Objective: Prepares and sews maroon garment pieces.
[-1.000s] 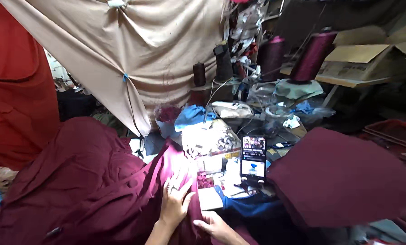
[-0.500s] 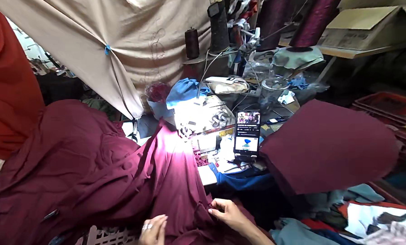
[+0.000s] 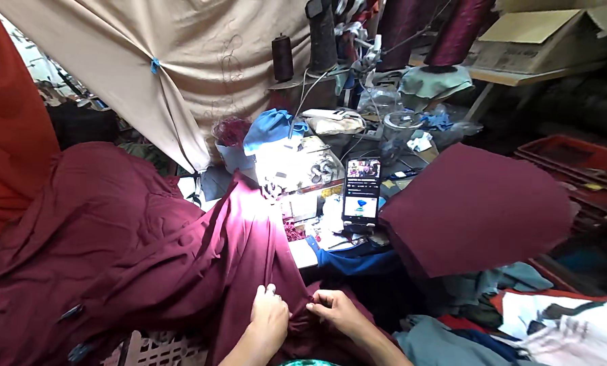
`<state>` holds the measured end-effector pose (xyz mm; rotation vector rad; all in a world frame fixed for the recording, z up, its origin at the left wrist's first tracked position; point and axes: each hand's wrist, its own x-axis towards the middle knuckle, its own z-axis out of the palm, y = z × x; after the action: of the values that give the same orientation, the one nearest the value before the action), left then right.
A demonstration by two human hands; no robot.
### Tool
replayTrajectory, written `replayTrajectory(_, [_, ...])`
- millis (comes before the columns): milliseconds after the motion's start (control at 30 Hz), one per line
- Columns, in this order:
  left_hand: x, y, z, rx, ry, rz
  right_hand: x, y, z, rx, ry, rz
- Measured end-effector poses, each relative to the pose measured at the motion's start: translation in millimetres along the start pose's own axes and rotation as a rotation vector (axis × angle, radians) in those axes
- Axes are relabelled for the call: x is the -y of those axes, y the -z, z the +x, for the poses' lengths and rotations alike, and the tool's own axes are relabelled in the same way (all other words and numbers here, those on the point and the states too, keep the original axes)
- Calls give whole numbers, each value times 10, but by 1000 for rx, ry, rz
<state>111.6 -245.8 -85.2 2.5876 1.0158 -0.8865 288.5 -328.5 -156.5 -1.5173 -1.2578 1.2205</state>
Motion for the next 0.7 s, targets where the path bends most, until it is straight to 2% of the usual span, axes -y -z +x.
replayTrajectory(100, [-85, -10, -181, -54, -205, -76, 2, 0, 47, -7, 2, 38])
replayTrajectory(200, [-211, -50, -320, -263, -371, -145, 44, 25, 54, 11, 3, 114])
replayTrajectory(367, [-420, -222, -359, -984, -608, -93, 129, 53, 72, 63, 51, 119])
replayTrajectory(433, [-482, -166, -412, -1158, -638, -99, 172, 80, 69, 84, 53, 115])
replayTrajectory(467, [-502, -139, -437, -1187, -653, -136, 197, 96, 67, 95, 43, 123])
replayTrajectory(533, [-504, -142, -398, -1132, -686, -232, 238, 140, 74, 134, 34, 132])
replayTrajectory(700, [-475, -288, -295, -571, -712, -486, 306, 172, 92, 166, -1, 78])
